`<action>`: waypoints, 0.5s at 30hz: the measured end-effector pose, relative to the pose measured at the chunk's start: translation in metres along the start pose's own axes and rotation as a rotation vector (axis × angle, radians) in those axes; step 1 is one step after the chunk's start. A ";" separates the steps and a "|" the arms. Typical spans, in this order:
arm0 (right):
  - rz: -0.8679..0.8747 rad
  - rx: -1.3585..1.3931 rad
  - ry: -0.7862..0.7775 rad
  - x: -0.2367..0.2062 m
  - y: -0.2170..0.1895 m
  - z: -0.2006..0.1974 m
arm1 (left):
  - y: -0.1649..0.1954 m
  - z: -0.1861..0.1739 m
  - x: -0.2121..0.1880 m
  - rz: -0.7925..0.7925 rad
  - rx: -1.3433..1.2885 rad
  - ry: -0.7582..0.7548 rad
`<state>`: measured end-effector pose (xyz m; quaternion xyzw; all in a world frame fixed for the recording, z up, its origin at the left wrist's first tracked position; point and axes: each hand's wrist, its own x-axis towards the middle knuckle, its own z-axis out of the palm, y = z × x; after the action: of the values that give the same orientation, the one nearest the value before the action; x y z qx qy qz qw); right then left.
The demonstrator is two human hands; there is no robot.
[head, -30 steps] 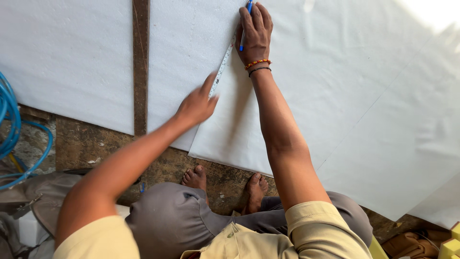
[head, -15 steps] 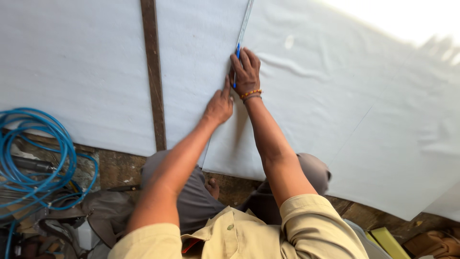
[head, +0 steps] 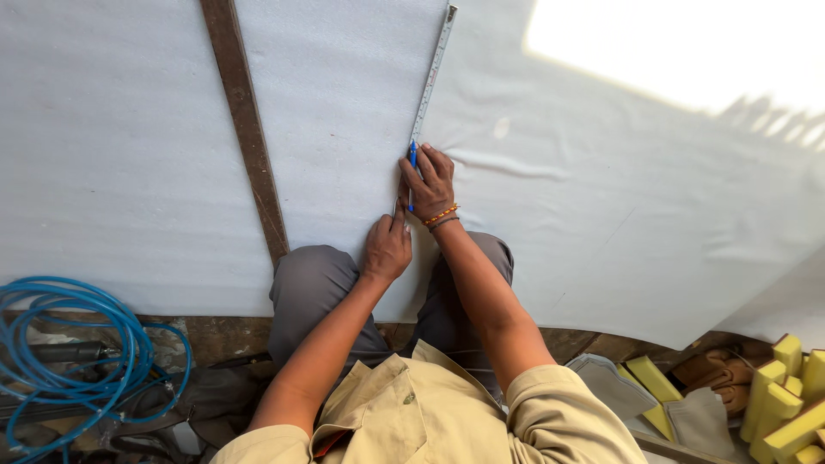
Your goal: The person sits on the floor and smooths out a large white fabric sheet. They use a tape measure and a wooden straightedge to take measurements and mark the fabric with a pen, repositioning the straightedge to draw straight marking lines across the material.
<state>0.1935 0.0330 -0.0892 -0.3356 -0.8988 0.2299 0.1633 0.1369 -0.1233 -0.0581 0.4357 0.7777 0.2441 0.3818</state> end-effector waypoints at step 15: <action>0.193 0.322 -0.037 0.044 0.007 -0.037 | -0.001 -0.005 0.003 -0.061 0.071 -0.161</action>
<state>0.1824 0.0788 -0.0554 -0.3855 -0.8168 0.3917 0.1754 0.1310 -0.1221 -0.0569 0.4432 0.7656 0.1690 0.4346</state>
